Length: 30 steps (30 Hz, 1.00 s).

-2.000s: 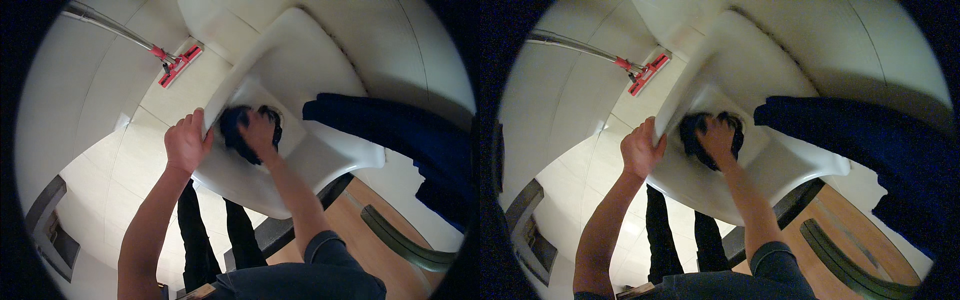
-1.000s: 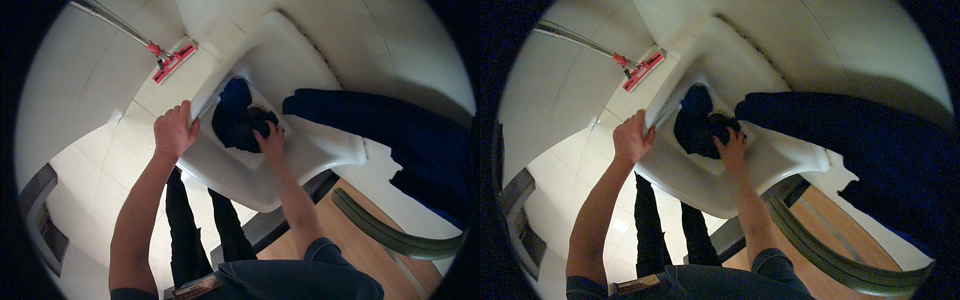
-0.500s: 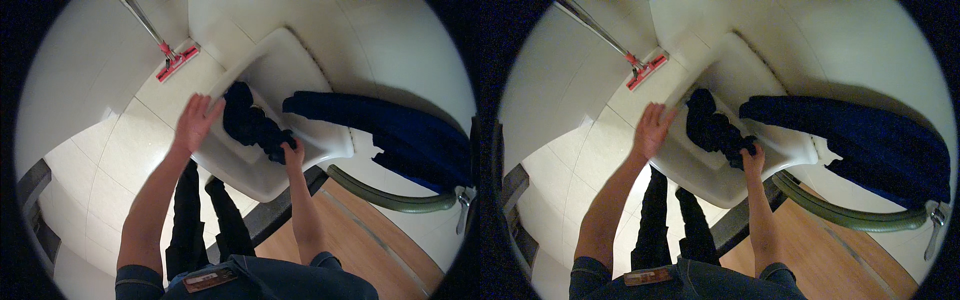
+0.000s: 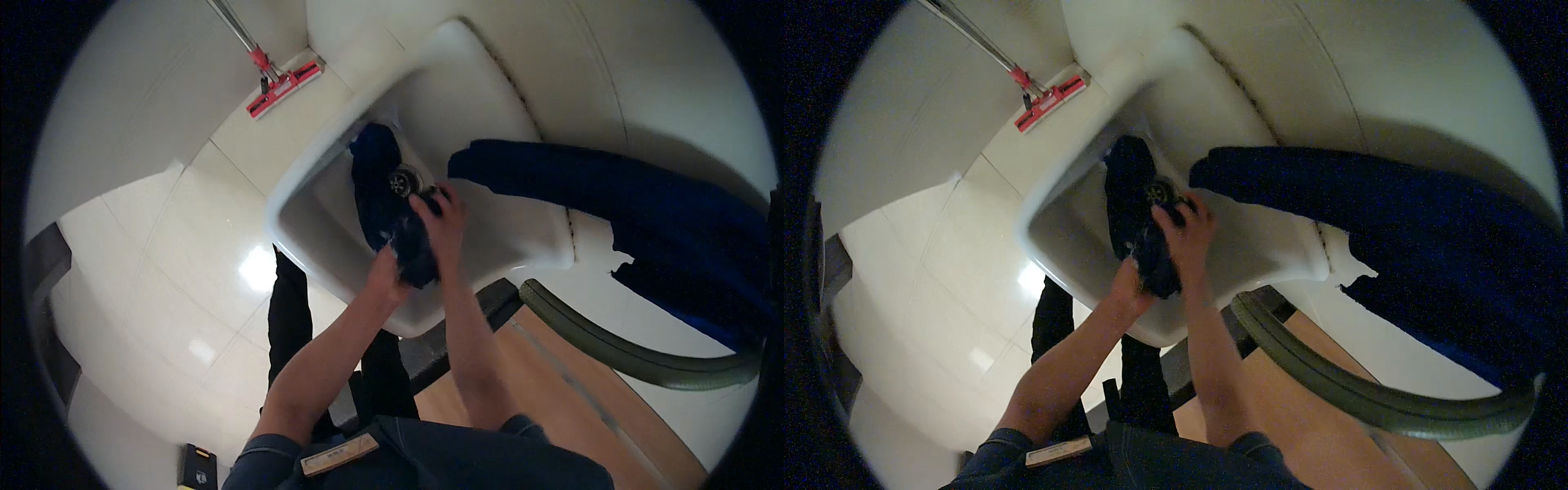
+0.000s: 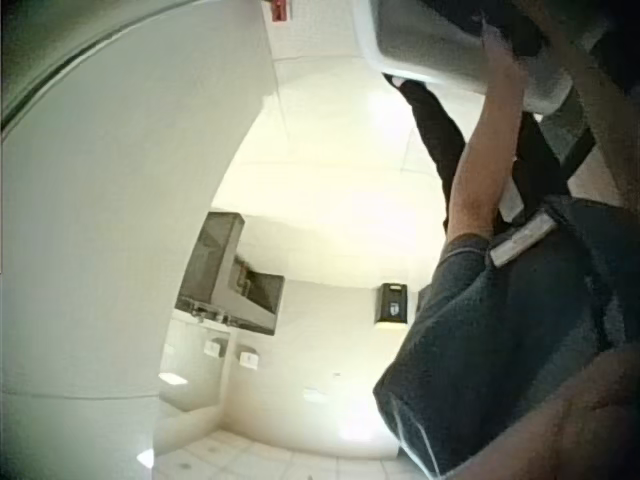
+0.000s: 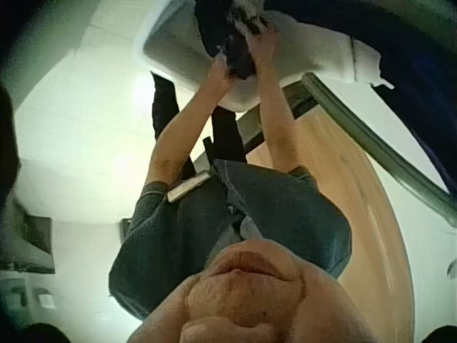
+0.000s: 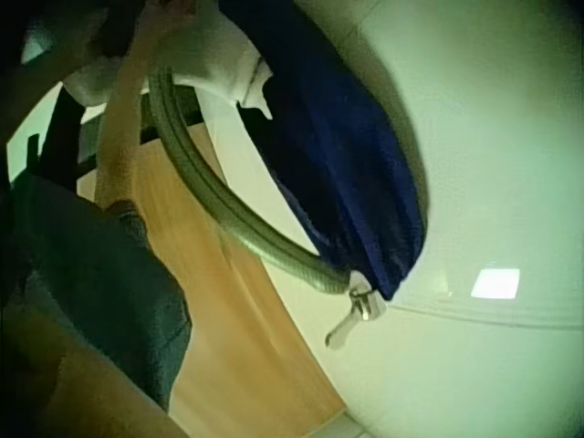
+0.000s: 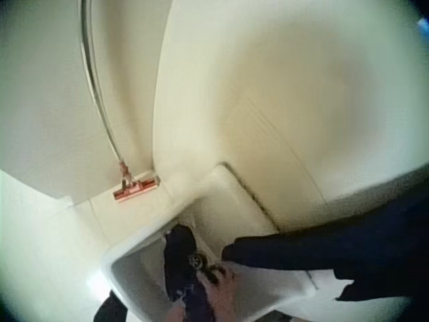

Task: The person hand-washes a dark garment in a white sink. They repeatedly submerge, scrub, and wring the item, then rinse it using a handheld shower hose. The garment remains in the sink at the end of the clip.

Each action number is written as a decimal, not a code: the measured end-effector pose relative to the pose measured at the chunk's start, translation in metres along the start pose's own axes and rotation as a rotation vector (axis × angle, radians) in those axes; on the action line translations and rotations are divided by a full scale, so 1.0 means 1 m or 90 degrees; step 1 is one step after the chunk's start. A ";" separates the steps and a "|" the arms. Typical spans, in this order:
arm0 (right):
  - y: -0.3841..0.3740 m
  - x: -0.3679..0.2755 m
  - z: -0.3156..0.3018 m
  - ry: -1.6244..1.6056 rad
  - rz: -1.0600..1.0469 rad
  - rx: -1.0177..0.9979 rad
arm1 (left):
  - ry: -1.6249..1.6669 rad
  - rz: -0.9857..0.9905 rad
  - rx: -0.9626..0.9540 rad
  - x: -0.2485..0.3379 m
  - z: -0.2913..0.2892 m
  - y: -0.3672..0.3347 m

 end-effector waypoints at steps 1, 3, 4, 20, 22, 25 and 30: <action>-0.016 0.002 -0.005 -0.080 0.048 -0.039 | -0.004 0.006 0.032 -0.004 0.004 0.000; -0.007 0.065 0.008 -0.264 -0.037 -0.145 | 0.021 -0.060 -0.039 -0.001 0.023 0.007; 0.025 0.052 -0.005 -0.160 -0.209 -0.089 | 0.055 -0.133 -0.135 0.007 0.034 0.021; -0.006 0.078 0.004 -0.114 0.107 -0.013 | 0.025 0.071 0.163 -0.008 0.018 0.004; -0.051 0.078 0.012 -0.239 0.073 0.052 | -0.038 0.106 0.190 -0.007 0.024 0.004; 0.014 0.052 0.004 -0.209 -0.005 -0.036 | 0.013 0.039 0.041 0.017 0.005 -0.008; 0.015 0.080 0.017 -0.133 0.235 -0.097 | -0.089 0.120 0.111 0.020 -0.003 -0.002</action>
Point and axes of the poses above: each hand's wrist, its own y-axis away from the middle knuckle, its own z-axis out of the palm, x = y × z, the point moved 5 cm from there along -y, towards the middle knuckle, and after that the axes turned 10 degrees about x, right-handed, at the moved point
